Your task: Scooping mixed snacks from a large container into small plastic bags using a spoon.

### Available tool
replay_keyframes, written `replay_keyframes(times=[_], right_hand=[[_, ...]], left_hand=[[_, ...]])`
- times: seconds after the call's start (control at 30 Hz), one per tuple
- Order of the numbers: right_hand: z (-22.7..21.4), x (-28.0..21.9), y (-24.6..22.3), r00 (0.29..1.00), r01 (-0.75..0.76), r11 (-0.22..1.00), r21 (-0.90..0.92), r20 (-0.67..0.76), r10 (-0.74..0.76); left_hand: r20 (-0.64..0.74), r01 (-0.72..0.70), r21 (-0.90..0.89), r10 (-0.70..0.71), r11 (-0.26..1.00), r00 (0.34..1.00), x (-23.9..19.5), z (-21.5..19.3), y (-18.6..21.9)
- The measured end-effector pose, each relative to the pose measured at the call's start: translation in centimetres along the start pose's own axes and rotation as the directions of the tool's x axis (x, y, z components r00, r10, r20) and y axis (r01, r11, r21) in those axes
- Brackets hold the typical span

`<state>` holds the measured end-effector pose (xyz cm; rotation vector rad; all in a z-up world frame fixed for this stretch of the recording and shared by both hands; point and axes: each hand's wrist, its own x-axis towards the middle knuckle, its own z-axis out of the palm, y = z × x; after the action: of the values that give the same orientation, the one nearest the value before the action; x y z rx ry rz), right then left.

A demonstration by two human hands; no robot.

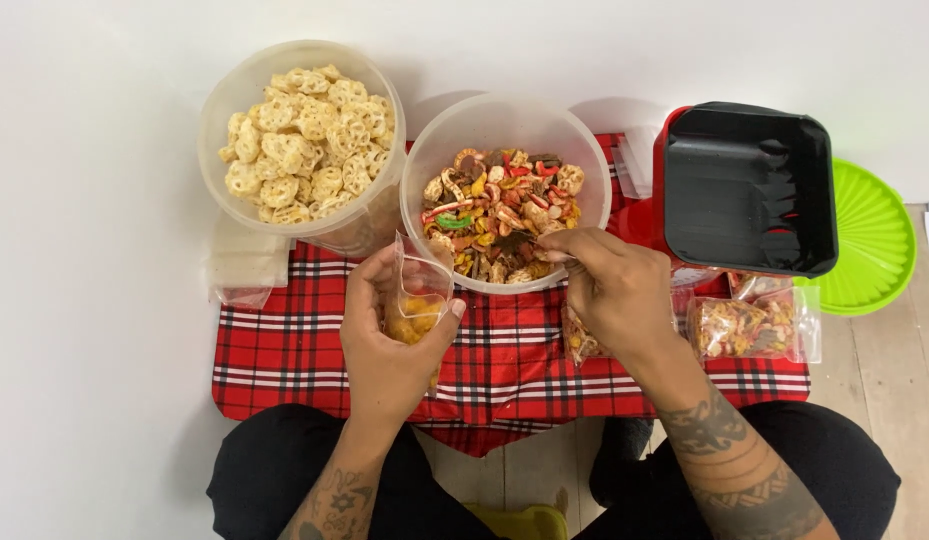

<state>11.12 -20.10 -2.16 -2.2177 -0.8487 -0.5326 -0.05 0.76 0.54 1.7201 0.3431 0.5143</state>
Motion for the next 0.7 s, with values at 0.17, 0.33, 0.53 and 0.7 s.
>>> replay_keyframes(times=[0.17,0.33,0.53,0.7], right_hand=[[0.1,0.3,0.9,0.995,0.004,0.998,0.066,-0.096,0.002],[-1.9,1.5,0.2,0.991,0.002,0.997,0.076,-0.131,0.008],[-3.4,2.0,-0.6,0.989,0.009,0.994,0.109,-0.147,0.007],[-3.3,2.1,-0.2,1.0,-0.003,0.999,-0.052,0.004,0.003]], left_hand=[[-0.005,0.005,-0.016,-0.005,1.0,1.0,-0.1,0.1,0.1],[-0.004,0.034,-0.004,-0.034,0.999,0.999,-0.2,0.1,0.3],[0.004,0.01,0.0,-0.01,1.0,1.0,0.0,0.1,0.2],[0.01,0.007,-0.008,-0.007,1.0,1.0,0.3,0.3,0.2]])
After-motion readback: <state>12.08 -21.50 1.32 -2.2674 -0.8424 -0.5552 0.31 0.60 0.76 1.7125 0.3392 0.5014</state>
